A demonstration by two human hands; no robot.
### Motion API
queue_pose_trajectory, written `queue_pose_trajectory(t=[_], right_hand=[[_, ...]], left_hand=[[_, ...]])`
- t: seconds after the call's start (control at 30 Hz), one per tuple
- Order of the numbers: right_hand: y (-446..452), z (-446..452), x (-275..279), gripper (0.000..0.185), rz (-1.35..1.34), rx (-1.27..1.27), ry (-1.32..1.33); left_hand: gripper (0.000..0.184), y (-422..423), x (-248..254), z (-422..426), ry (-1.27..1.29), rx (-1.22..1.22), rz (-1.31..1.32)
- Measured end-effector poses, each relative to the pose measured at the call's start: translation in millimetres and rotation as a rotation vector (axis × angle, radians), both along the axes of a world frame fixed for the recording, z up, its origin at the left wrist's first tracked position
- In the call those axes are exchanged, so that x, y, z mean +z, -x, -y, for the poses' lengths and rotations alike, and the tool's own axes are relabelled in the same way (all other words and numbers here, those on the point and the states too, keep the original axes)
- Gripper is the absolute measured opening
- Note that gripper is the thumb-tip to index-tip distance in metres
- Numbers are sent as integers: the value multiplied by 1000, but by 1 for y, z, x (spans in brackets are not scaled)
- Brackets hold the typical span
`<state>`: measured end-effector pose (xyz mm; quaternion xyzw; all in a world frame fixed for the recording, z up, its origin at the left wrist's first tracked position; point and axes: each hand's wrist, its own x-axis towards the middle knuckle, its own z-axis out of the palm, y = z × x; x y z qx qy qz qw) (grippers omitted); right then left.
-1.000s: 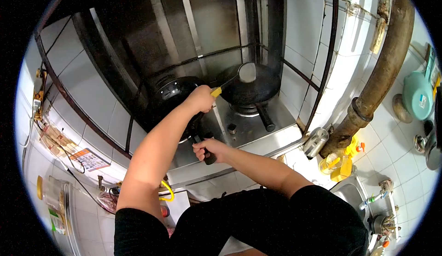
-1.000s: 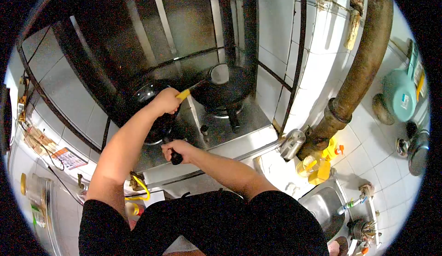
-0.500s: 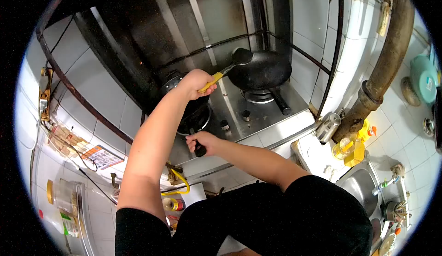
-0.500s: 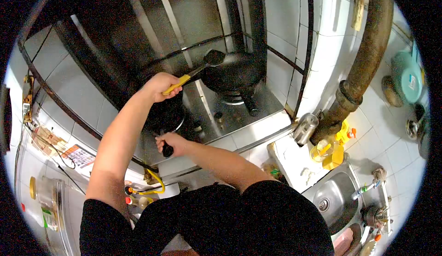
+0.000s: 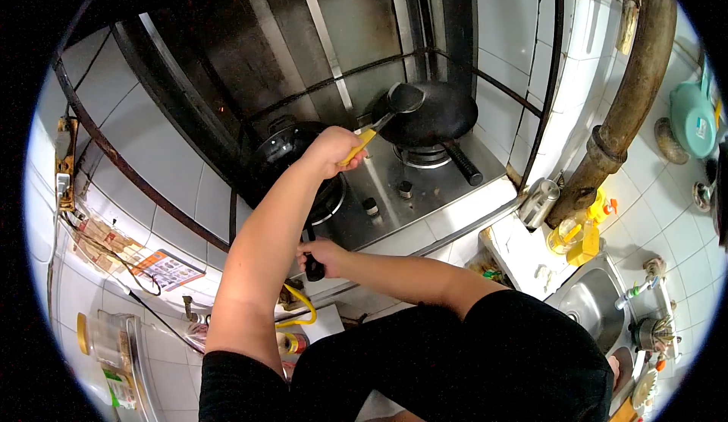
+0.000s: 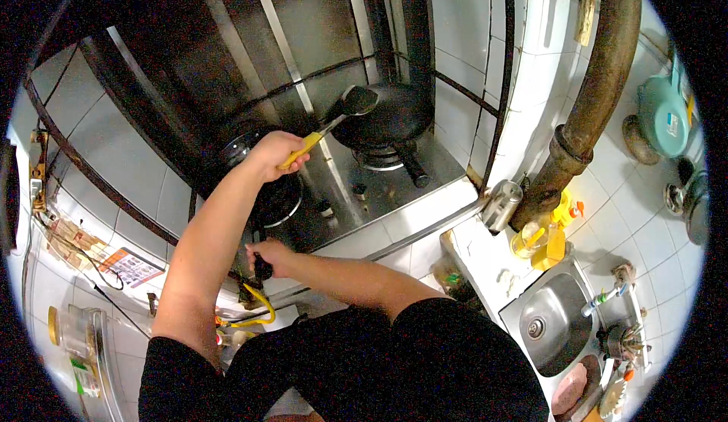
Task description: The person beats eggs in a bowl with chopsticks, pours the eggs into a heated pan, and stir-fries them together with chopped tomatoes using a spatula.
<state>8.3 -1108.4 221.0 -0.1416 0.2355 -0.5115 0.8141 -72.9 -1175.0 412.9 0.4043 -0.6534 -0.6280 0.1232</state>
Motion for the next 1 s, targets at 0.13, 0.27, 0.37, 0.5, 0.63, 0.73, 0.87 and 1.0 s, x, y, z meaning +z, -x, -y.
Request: queue_pose_trajectory(t=[0.13,0.27,0.37,0.5,0.63,0.73,0.87,1.0], right_hand=[[1,-8,8,26,-85,-10,-13],[6,-16,19,25,-124,-6,-28],[7,-13,11,26,-80,16,0],[19,-26,7,33,-135,-86,-2],[106,-81,-12,47,-173,-392,-106],[232,-115,-27,60,76,-758,-83],[295,-145,56,55,156,-687,-11],[324,-119,54,18,47,-535,-99]], left_hand=[[17,-5,-8,-2,-10,0,-9],[17,-8,-20,-5,-42,-10,-35],[15,-7,-29,-6,-22,-21,-9],[13,-1,-42,-3,39,-49,41],[11,9,-52,-1,314,-85,218],[16,10,-60,-2,1194,-145,402],[26,13,-38,-35,1136,-30,504],[33,17,-46,-59,1025,115,457]])
